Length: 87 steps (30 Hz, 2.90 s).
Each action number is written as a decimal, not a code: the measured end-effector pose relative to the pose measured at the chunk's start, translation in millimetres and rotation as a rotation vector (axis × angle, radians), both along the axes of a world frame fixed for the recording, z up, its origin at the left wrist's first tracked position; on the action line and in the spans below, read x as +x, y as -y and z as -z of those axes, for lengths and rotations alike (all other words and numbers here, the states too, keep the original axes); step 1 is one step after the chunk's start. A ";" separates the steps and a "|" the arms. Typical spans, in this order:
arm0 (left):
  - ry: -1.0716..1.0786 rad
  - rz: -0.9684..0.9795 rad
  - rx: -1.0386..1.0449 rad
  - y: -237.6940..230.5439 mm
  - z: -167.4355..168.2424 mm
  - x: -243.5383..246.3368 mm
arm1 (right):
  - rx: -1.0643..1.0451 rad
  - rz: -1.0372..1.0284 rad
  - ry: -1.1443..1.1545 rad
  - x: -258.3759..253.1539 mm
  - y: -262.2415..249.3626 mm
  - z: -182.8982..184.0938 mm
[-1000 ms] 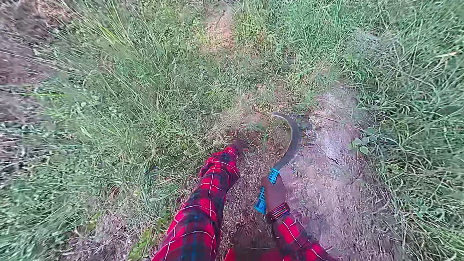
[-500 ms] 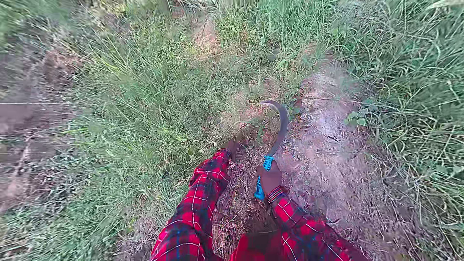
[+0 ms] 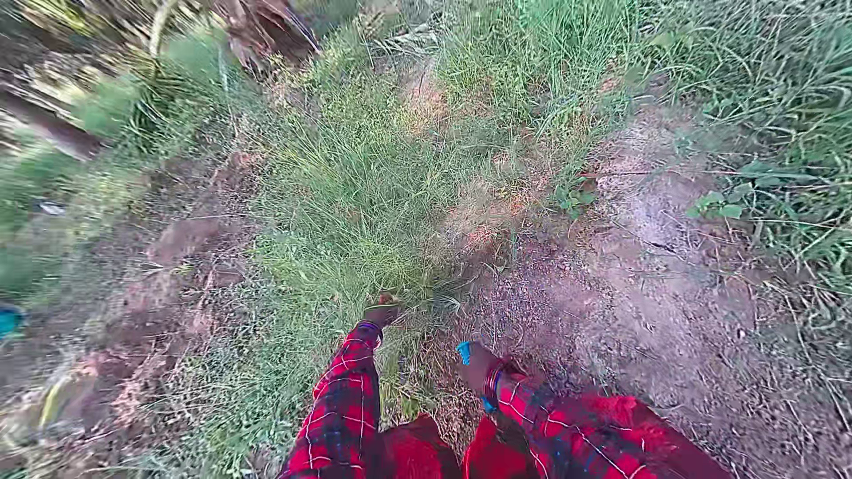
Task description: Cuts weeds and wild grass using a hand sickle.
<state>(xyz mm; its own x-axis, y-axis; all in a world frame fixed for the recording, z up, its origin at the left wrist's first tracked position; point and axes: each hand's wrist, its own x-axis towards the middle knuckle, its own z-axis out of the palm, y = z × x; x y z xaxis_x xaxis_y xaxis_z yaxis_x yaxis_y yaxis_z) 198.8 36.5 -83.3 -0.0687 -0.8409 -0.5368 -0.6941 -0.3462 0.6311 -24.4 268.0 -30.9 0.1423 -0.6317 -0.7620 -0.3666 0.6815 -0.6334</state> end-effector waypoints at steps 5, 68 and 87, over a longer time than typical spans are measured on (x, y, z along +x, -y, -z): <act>-0.165 -0.226 0.084 -69.2 -8.5 38.6 | -0.061 -0.181 -0.140 -13.0 -0.4 -24.0; 0.377 0.675 -0.022 -181.3 -135.2 56.2 | -0.486 -0.073 -0.791 -72.4 -9.8 -30.6; 0.359 0.698 0.013 -189.7 -145.3 61.4 | -1.048 0.522 0.025 25.1 -104.0 -59.7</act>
